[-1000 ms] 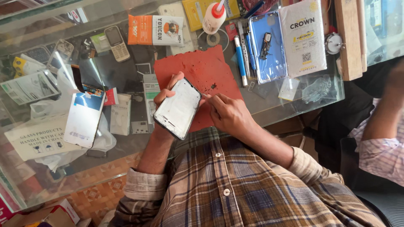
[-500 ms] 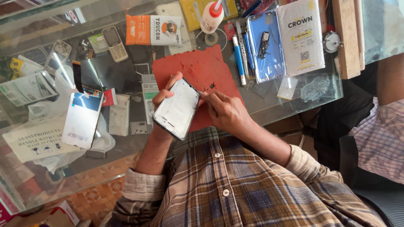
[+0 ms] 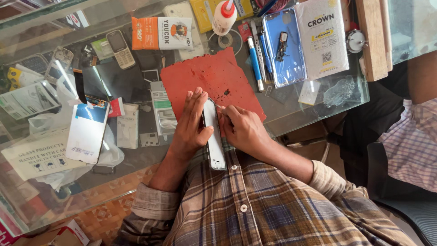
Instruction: The person holds a disassembled phone frame and scrapes old adhesive and residue from its edges with a small blade tool. They apply liquid from a bottle onto the frame, continue scraping around the perimeter, and wipe debris from the red mat while working.
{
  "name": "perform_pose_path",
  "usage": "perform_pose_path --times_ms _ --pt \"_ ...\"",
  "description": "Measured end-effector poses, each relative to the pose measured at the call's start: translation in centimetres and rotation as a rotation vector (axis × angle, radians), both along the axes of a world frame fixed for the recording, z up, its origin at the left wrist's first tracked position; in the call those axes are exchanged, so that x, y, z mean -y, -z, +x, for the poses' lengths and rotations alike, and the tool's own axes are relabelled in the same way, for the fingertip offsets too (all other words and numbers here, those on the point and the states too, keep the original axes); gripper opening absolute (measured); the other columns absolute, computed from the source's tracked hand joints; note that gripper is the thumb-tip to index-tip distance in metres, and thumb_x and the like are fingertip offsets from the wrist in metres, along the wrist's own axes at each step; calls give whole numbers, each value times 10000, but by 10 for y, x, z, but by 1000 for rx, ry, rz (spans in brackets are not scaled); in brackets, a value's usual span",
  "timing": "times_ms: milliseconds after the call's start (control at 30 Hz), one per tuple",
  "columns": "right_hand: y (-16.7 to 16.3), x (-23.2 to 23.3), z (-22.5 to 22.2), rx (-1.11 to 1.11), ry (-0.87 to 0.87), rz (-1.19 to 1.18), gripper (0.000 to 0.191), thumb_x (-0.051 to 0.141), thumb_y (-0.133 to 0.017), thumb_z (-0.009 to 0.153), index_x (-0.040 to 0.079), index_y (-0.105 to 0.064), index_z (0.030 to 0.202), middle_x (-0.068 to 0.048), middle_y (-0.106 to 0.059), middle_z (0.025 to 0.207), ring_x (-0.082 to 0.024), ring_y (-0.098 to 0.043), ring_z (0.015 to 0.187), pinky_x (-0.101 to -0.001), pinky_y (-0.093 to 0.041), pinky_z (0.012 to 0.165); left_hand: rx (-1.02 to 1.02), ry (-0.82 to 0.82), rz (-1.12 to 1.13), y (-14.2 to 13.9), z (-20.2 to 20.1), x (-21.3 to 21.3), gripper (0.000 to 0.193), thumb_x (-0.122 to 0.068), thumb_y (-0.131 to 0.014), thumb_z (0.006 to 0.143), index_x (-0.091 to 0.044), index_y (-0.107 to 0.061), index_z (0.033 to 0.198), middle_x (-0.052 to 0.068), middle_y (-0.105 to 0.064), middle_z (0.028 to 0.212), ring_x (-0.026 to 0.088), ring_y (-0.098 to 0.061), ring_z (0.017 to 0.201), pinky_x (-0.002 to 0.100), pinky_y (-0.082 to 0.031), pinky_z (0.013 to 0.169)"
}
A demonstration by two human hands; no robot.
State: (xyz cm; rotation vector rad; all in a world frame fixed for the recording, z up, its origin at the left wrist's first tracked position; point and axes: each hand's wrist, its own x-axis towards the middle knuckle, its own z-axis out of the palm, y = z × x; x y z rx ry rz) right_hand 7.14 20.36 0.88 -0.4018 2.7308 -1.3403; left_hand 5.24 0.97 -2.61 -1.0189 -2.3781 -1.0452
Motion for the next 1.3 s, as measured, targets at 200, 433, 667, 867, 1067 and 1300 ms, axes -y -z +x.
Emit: perform_pose_path --times_ms 200,433,667,867,1067,1300 --pt "0 4 0 28 15 48 103 27 -653 931 -9 -557 926 -200 -645 784 -431 -637 697 -515 -473 573 22 20 8 2 2 0 165 124 -628 840 93 -514 956 341 -500 1419 551 -492 1379 681 -395 1137" --pt "1 4 0 9 17 26 95 15 -630 905 -2 -581 984 -203 -647 741 -431 -649 681 -527 -475 555 -24 22 14 2 2 0 174 117 -636 857 51 -488 921 340 -496 1419 543 -492 1378 674 -386 1149" --pt "2 5 -2 18 36 1 127 16 -622 885 -14 -564 994 -207 -653 721 -436 -649 659 -529 -481 545 -70 -14 -35 1 0 -3 205 127 -594 882 15 -422 874 370 -523 1382 563 -527 1339 677 -403 1124" --pt "-1 4 0 158 -24 89 98 14 -615 885 4 -550 957 -203 -630 646 -434 -647 636 -543 -473 554 -82 -1 1 -1 -2 -3 175 130 -561 895 15 -431 874 361 -518 1377 552 -529 1340 681 -400 1129" --pt "-5 5 -3 96 -59 105 120 -1 -615 884 -9 -531 969 -213 -621 650 -447 -636 652 -560 -464 569 -83 -16 -6 -1 -1 -4 234 128 -594 913 6 -405 847 361 -518 1385 553 -528 1344 672 -405 1128" --pt "1 3 -2 97 -40 65 120 11 -593 909 -10 -541 1015 -216 -663 767 -442 -656 691 -548 -478 569 -66 -25 -1 2 0 -2 296 110 -645 950 15 -393 829 350 -516 1404 539 -524 1364 666 -407 1141"
